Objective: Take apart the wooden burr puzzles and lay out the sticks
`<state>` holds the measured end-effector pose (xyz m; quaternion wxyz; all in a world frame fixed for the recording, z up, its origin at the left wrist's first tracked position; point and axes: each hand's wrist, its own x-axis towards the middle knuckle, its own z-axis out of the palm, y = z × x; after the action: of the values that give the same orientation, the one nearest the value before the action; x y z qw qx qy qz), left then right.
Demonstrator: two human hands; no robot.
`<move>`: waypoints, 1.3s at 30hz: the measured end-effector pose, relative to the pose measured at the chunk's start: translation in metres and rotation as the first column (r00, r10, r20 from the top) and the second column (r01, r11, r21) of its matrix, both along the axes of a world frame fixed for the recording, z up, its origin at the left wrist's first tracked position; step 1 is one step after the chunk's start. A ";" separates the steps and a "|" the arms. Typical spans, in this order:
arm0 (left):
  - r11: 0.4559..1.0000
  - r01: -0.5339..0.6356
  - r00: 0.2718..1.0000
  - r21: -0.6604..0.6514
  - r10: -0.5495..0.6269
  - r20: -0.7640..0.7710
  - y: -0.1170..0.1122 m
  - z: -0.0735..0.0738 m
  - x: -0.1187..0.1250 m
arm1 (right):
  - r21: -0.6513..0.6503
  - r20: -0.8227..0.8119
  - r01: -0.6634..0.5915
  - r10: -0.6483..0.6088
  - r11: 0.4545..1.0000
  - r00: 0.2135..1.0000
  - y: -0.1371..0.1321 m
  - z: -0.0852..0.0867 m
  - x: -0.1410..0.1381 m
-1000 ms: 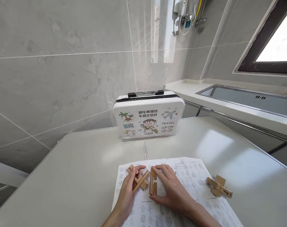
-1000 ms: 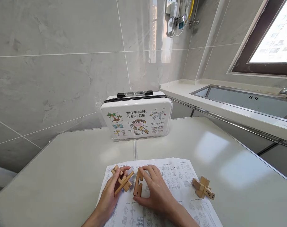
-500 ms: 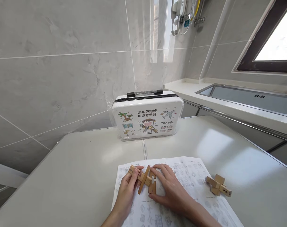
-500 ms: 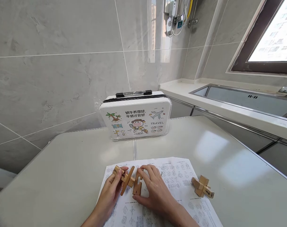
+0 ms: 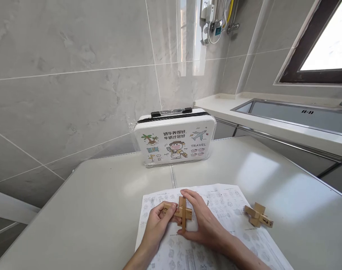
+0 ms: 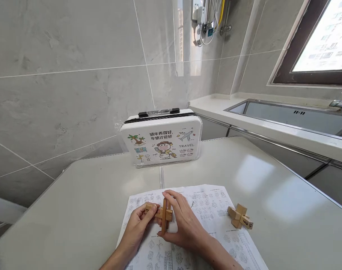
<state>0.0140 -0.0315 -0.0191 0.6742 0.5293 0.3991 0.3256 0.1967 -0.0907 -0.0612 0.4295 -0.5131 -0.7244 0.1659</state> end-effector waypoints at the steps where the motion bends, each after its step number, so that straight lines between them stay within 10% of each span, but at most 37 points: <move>1: 1.000 0.004 1.000 0.002 -0.004 -0.002 -0.001 0.000 0.000 | 0.009 -0.002 -0.004 0.004 1.000 1.000 0.000 0.001 0.000; 11: 0.998 0.040 0.998 0.058 -0.042 0.037 0.009 -0.006 -0.006 | 0.063 -0.045 -0.027 0.030 0.998 0.999 0.000 0.009 0.000; 21: 0.972 -0.180 0.980 0.154 0.190 -0.052 0.034 -0.001 -0.029 | -0.139 -0.188 0.065 -0.090 0.988 0.978 0.001 0.022 0.017; 39: 0.878 0.150 0.826 0.456 0.142 -0.545 0.024 -0.009 -0.024 | -0.239 0.129 0.046 -0.015 0.970 0.991 0.005 0.005 0.036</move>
<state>-0.0100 -0.0073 -0.0281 0.3744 0.7521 0.4854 0.2419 0.2329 -0.0860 -0.0560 0.3195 -0.5821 -0.7167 0.2133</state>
